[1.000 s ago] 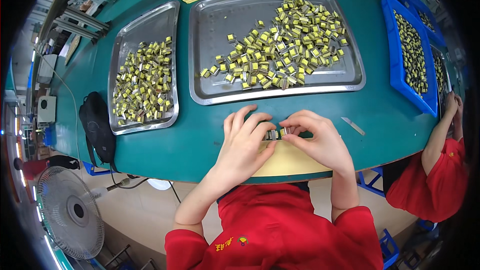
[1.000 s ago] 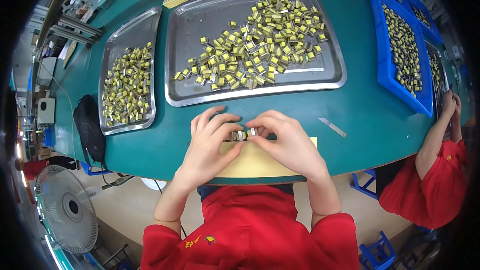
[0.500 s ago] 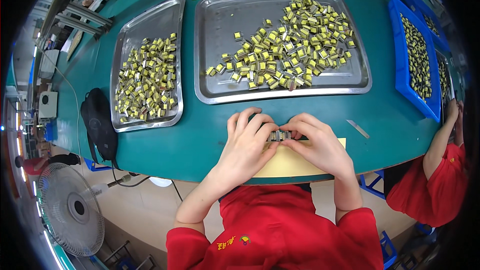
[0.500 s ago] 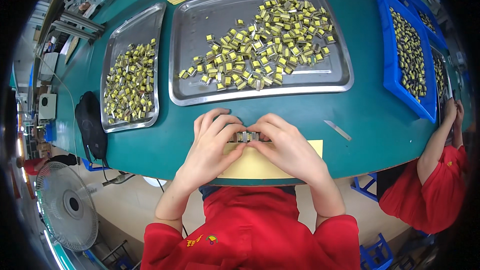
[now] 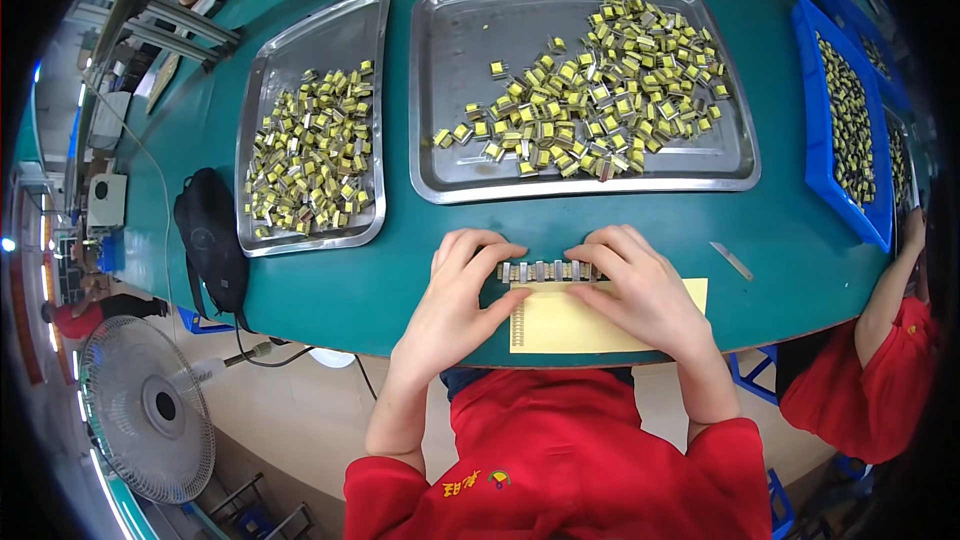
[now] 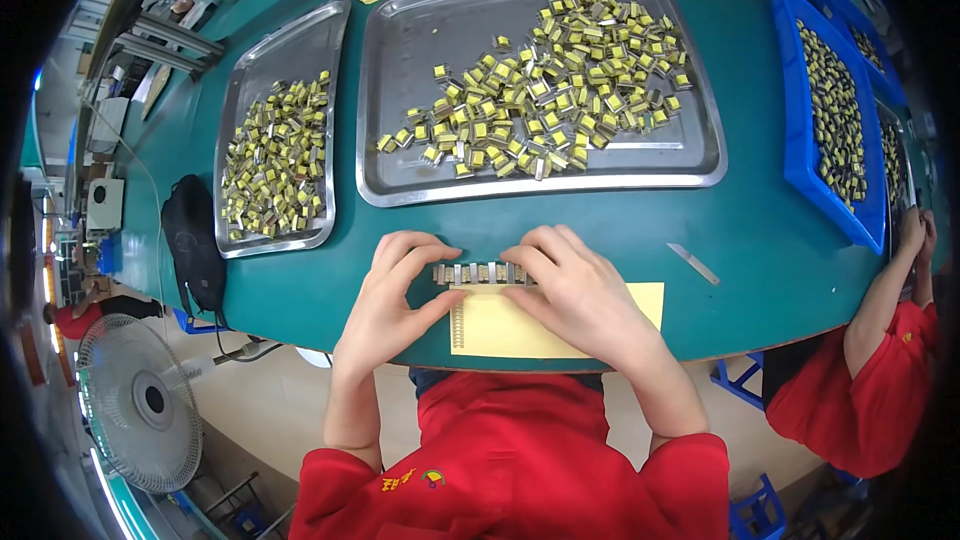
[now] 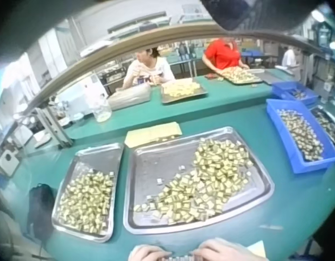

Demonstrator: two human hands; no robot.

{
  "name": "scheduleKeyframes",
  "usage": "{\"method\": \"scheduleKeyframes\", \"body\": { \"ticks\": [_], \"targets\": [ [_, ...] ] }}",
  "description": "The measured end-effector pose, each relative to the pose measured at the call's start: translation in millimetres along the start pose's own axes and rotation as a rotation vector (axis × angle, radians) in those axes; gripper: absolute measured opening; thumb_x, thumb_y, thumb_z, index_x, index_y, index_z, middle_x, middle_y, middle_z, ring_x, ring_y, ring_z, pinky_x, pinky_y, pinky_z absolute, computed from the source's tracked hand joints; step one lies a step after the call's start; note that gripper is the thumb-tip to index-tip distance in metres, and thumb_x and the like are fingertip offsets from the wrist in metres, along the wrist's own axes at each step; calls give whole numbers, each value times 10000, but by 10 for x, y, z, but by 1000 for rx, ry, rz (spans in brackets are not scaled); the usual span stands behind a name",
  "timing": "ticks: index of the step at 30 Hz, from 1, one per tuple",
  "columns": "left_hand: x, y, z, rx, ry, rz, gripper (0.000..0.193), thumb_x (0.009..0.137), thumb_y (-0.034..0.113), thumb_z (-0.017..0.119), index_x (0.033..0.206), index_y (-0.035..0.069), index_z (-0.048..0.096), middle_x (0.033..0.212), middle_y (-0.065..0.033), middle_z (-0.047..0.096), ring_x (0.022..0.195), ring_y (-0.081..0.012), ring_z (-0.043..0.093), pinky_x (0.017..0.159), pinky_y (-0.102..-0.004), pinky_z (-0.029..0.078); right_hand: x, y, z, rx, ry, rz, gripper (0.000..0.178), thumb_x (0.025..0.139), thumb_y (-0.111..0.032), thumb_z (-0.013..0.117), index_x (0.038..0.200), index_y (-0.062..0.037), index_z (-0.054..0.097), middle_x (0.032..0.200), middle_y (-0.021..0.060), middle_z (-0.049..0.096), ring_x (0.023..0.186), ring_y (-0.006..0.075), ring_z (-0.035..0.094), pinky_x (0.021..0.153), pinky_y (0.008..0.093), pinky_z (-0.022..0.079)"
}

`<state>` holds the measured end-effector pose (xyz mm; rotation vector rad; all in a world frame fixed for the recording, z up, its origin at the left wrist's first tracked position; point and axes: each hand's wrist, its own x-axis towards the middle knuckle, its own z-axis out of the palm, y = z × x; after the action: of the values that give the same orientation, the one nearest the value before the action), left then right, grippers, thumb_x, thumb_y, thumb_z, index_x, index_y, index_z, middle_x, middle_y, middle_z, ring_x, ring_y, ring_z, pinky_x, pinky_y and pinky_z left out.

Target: Assembling small electronic components (transformers) into a plastic holder strip at a factory workbench.

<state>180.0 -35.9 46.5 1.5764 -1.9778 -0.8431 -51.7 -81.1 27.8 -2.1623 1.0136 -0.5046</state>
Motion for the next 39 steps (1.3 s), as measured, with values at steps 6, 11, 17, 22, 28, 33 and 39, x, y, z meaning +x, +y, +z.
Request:
{"method": "scheduleKeyframes", "body": {
  "ticks": [6,11,17,22,28,33,39],
  "targets": [
    [-4,-3,14,-3,20,-11,349,812,105,723,1139,48,614,1077,-94,538,1085,-288,492,928,-382,432,99,-78,110,-122,148,-160,426,734,-138,775,1137,-109,638,1095,47,561,1048,274,517,859,381,498],
    [-13,-44,38,-13,6,-4,323,817,97,718,1118,44,612,1070,-97,538,1055,-286,502,898,-373,447,102,-6,218,-155,169,-238,463,721,-136,782,1160,-109,635,1104,48,564,1055,282,523,871,397,492],
    [-2,-29,23,-13,25,8,313,800,106,737,1090,55,631,1063,-96,556,1044,-281,519,894,-366,450,100,-55,85,5,208,-140,421,763,-108,769,1162,-78,636,1096,78,592,1044,289,540,886,385,480],
    [24,-16,-42,31,-31,13,391,781,129,770,1139,62,628,1098,-89,578,1064,-267,537,889,-359,461,81,-40,-35,80,326,-115,358,798,-62,731,1143,-40,636,1053,105,634,1002,287,571,859,363,480],
    [345,-205,-450,130,141,-26,376,848,174,721,1165,19,594,1104,-161,588,1057,-324,571,910,-397,469,18,-187,-167,17,261,-23,234,852,-63,687,1080,-28,648,1023,104,640,991,260,589,787,361,495],
    [700,-603,-477,357,363,26,317,828,105,704,1113,-8,622,1072,-157,569,1043,-342,550,907,-407,465,372,-312,-186,-205,211,-215,192,829,-70,685,1016,-48,643,1034,97,599,1001,274,573,817,378,496],
    [802,-669,-407,360,417,38,283,813,94,713,1070,-4,644,1008,-134,595,992,-317,572,873,-407,479,1206,-94,159,-436,332,-452,207,757,-41,648,964,-31,651,1088,113,570,1073,292,545,865,392,492]
  ]
}}
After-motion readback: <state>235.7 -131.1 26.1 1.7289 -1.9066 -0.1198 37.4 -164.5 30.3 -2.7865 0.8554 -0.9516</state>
